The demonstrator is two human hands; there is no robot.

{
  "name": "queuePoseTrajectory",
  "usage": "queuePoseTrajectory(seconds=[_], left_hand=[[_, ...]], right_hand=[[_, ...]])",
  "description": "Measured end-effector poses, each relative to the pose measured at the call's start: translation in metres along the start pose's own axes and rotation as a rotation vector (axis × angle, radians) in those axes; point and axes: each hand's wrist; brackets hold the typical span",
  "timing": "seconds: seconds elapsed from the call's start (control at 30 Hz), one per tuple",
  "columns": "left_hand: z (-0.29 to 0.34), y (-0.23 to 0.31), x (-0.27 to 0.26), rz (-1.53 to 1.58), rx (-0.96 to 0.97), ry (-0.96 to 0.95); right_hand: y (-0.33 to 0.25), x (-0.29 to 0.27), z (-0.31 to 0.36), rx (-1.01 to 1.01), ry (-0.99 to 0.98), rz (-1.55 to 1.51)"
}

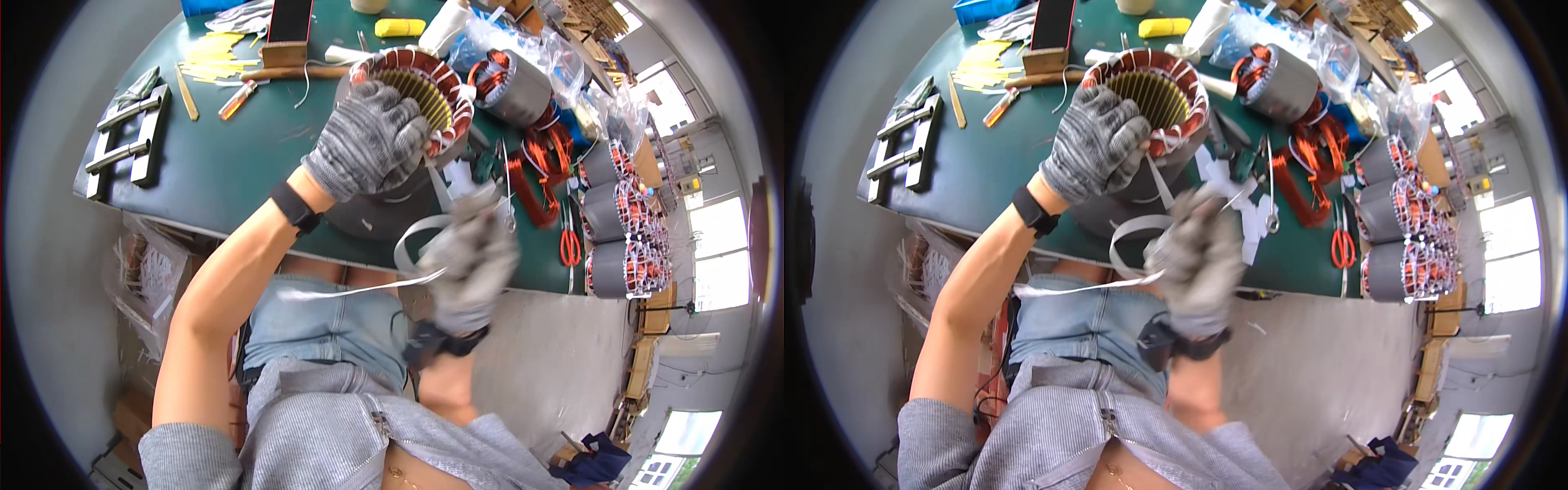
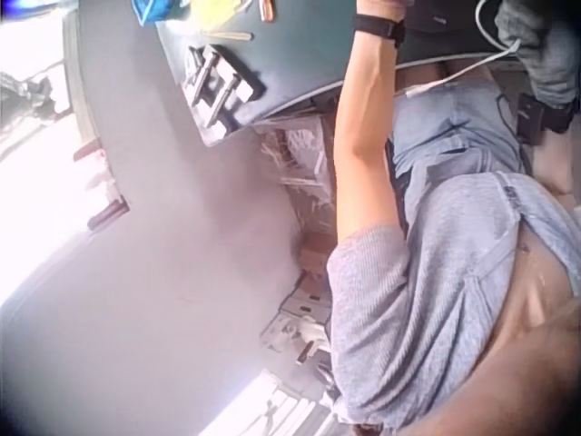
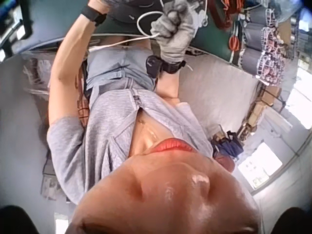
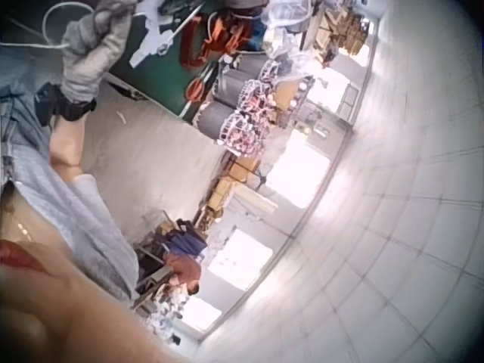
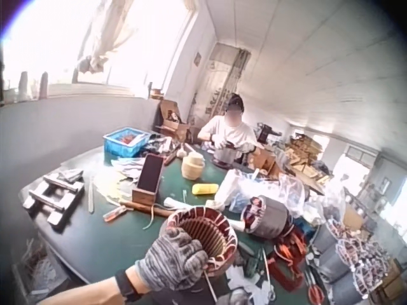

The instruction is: The recorder is winding and assembling components of an electric motor stator, using a hammer and wedge to seat the coils.

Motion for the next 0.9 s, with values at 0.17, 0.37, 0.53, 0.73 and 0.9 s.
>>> queuePoseTrajectory(seconds=[0.17, 0.37, 0.53, 0.73, 0.9], left_hand=[[-0.002, -0.012, -0.024, 0.265, -0.003, -0.079], [-0.006, -0.009, -0.019, 0.391, -0.081, -0.127], [-0.005, -0.011, -0.026, 0.385, -0.140, -0.168], [0.000, -0.007, -0.021, 0.311, -0.190, -0.080], [-0.002, -0.009, -0.019, 0.304, -0.205, -0.130]], right_hand=[[-0.047, 0.005, -0.029, 0.017, -0.087, 0.221], [-0.079, 0.005, -0.054, 0.077, -0.219, 0.362], [-0.064, -0.030, -0.013, -0.305, 0.541, 1.300], [-0.033, -0.029, -0.022, -0.730, 0.141, 1.621], [-0.024, -0.030, -0.043, -0.700, 0.172, 1.286]])
Point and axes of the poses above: each hand's wrist, its own z-axis away from the middle knuckle, its own x-axis out of the palm, y = z × x, and after that the axes turned 6 degrees about y, right-handed
